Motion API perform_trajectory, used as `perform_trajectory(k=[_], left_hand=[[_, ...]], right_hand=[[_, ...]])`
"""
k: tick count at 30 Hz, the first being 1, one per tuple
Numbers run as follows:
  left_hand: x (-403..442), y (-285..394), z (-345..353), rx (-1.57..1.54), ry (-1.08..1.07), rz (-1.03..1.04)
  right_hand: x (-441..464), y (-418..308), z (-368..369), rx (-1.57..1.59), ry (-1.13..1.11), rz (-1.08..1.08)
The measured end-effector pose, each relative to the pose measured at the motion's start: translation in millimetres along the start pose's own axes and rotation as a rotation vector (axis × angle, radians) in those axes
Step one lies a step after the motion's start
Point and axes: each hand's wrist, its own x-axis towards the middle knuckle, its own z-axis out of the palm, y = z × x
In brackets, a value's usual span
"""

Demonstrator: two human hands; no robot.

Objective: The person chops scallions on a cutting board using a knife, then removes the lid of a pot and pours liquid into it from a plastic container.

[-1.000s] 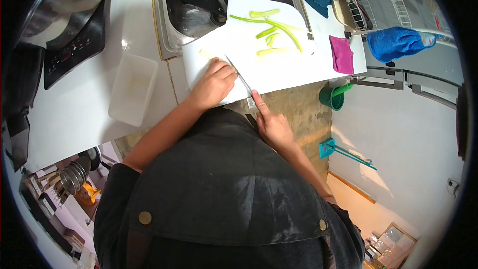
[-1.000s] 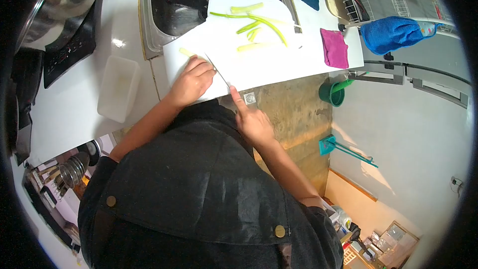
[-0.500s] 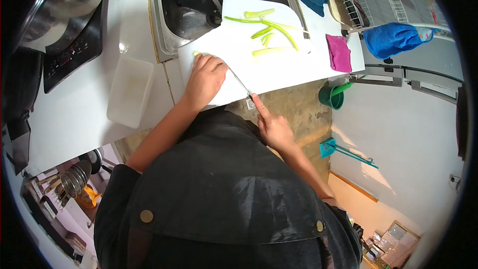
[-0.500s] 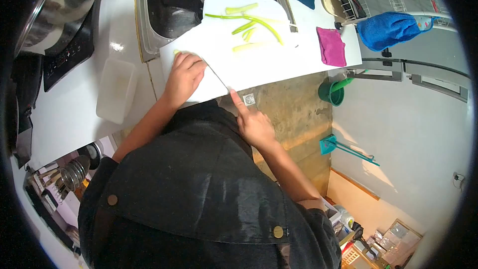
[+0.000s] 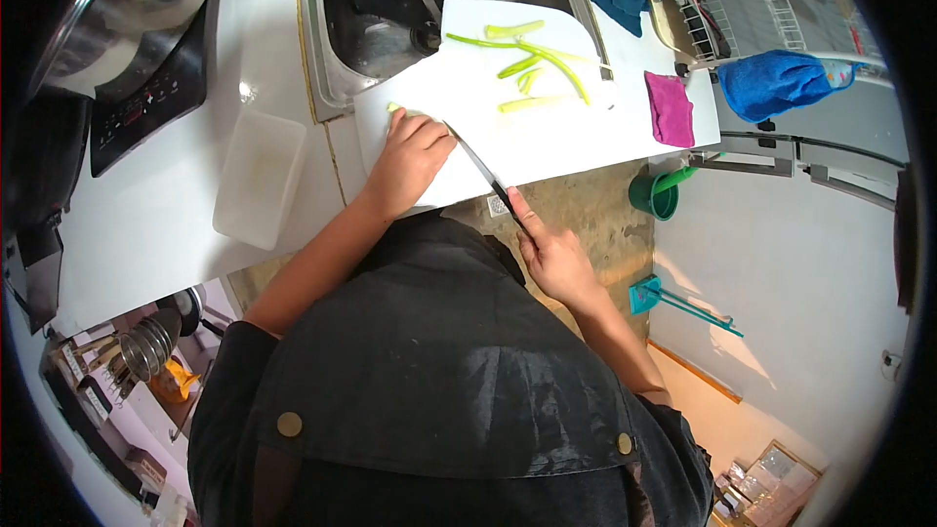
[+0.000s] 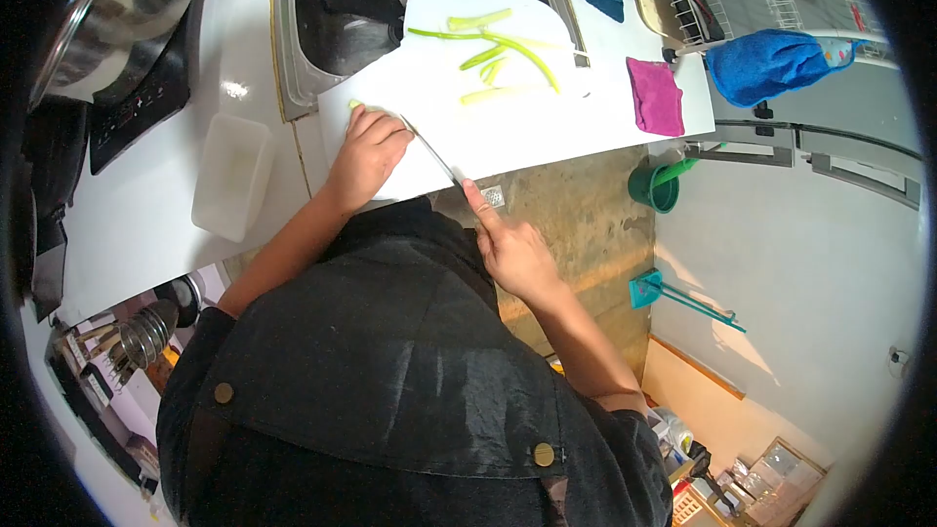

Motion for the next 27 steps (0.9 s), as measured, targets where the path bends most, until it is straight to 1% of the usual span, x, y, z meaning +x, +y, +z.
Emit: perform_trajectory(k=[4, 6, 10, 12, 15, 18, 21, 24, 27], left_hand=[[-1.1, -0.9, 1.1, -0.002, 0.007, 0.008], [-0.4, -0.6, -0.1, -0.005, 0.0, 0.008], [-2.8, -2.7, 3.4, 0.004, 0.004, 0.005], [-1.9, -1.4, 3.0, -0.006, 0.007, 0.006], [-2.1, -1.2, 0.4, -0.017, 0.005, -0.007], [-3.2, -1.6, 1.6, -0.018, 0.016, -0.004], [-3.2, -2.3, 3.1, -0.012, 0.029, 0.008], [-2.3, -1.8, 0.3, -0.021, 0.025, 0.01], [-3.4, -2.1, 0.7, -0.036, 0.022, 0.014]], right_hand=[[-3.8, -2.7, -4.8, 0.012, 0.023, -0.035], [-4.6, -5.8, -9.0, 0.009, -0.041, 0.019], [8.3, -11.7, -3.9, -0.032, -0.09, 0.06], [22.4, -8.1, 9.9, 0.018, 0.004, -0.033], [25.6, -4.8, 20.7, -0.025, 0.008, -0.009], [-2.4, 10.1, 27.5, -0.009, -0.024, 0.039], [-30.3, 22.1, 23.4, -0.016, -0.019, 0.018], [-32.8, 12.5, 3.7, -0.005, -0.036, 0.028], [-22.5, 0.4, 0.0, -0.012, -0.064, 0.061]])
